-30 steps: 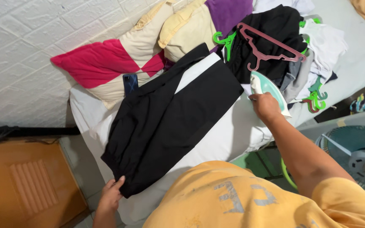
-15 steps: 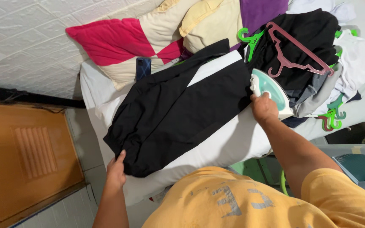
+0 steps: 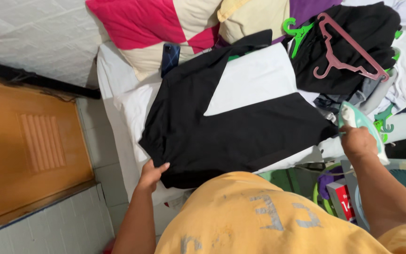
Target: The person removes a black pair of pants from a hanger and lays them on a bed. They then use a steam iron to press the pants, smoothing out wrinkles on both legs and the waist area.
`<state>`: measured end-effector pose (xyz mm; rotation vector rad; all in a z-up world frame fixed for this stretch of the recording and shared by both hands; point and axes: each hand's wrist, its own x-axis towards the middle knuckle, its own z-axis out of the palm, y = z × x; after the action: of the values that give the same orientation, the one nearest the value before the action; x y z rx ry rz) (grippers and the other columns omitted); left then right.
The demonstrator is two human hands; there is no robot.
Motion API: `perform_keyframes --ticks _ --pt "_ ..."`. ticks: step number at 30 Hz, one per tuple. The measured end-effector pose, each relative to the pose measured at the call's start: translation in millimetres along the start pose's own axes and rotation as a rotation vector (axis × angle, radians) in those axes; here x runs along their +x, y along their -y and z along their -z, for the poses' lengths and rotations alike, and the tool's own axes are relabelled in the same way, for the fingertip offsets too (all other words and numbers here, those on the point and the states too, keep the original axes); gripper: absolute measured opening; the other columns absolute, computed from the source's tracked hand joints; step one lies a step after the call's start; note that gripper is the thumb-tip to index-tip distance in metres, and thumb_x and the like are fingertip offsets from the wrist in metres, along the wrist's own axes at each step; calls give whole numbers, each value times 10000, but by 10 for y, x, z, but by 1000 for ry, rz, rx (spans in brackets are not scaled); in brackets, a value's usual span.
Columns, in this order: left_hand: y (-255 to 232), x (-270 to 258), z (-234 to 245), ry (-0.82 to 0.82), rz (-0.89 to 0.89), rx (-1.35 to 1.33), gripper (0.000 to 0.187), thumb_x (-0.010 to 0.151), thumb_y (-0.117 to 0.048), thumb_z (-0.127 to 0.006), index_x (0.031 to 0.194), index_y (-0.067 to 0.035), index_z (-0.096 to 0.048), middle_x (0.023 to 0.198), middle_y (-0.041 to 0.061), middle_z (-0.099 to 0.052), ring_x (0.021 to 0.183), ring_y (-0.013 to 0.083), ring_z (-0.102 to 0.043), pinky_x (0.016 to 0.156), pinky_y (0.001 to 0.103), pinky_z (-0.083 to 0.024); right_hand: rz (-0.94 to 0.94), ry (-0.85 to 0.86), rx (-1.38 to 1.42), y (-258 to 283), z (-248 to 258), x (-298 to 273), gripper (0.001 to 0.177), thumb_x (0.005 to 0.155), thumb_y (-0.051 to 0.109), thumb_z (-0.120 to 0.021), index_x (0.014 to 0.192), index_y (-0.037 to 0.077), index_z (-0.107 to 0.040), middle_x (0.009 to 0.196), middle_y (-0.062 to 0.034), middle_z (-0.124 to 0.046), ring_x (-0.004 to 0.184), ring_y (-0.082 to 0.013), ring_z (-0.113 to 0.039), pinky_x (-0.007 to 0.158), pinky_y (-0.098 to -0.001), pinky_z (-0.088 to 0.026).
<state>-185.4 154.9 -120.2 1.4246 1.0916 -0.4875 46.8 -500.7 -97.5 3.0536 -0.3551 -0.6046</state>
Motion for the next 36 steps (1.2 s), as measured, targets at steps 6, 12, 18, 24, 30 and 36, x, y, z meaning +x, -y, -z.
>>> perform_keyframes --ticks 6,12,18,24,30,36 --pt "-85 116 110 8 -25 -99 540 826 -102 -806 1328 14 -642 1251 136 -723 1128 292 -680 979 455 -518 135 -190 98 94 123 -147 571 926 252 -706 1492 263 -636 1061 -350 -675 996 -518 -658 882 -547 -527" --pt "-262 154 45 -72 19 -257 448 897 -155 -758 1317 -46 -644 1261 92 -717 1142 239 -664 1000 380 -495 447 7 358 1001 525 -619 621 895 350 -729 1403 37 -556 1039 -298 -706 939 -473 -703 822 -501 -543" --pt "-197 123 4 -141 -303 -599 406 924 -119 -699 1318 -43 -635 1270 75 -698 1140 196 -646 998 336 -517 792 285 86 2141 492 -836 583 865 485 -696 1316 119 -647 1083 -200 -737 1018 -396 -694 881 -474 -540" --pt "-211 75 -32 -213 -415 -456 443 995 -226 -725 1342 34 -636 1283 168 -670 1141 229 -601 1017 356 -480 1057 328 44 3358 471 -990 514 911 447 -651 1320 137 -632 1002 -186 -743 964 -390 -701 859 -500 -532" --pt "-50 58 -117 -331 -260 47 621 887 -227 -755 1391 35 -505 1352 201 -629 1249 323 -611 1060 387 -466 1175 420 -64 3836 574 -1205 471 939 495 -610 1239 132 -626 1000 -192 -738 955 -408 -697 862 -519 -526" --pt "-23 -45 -182 -544 -295 279 528 986 -354 -654 1353 12 -559 1280 290 -641 1195 447 -612 1005 458 -490 1141 490 -260 3776 682 -1291 525 930 602 -586 1191 149 -638 973 -175 -746 960 -371 -725 872 -500 -550"
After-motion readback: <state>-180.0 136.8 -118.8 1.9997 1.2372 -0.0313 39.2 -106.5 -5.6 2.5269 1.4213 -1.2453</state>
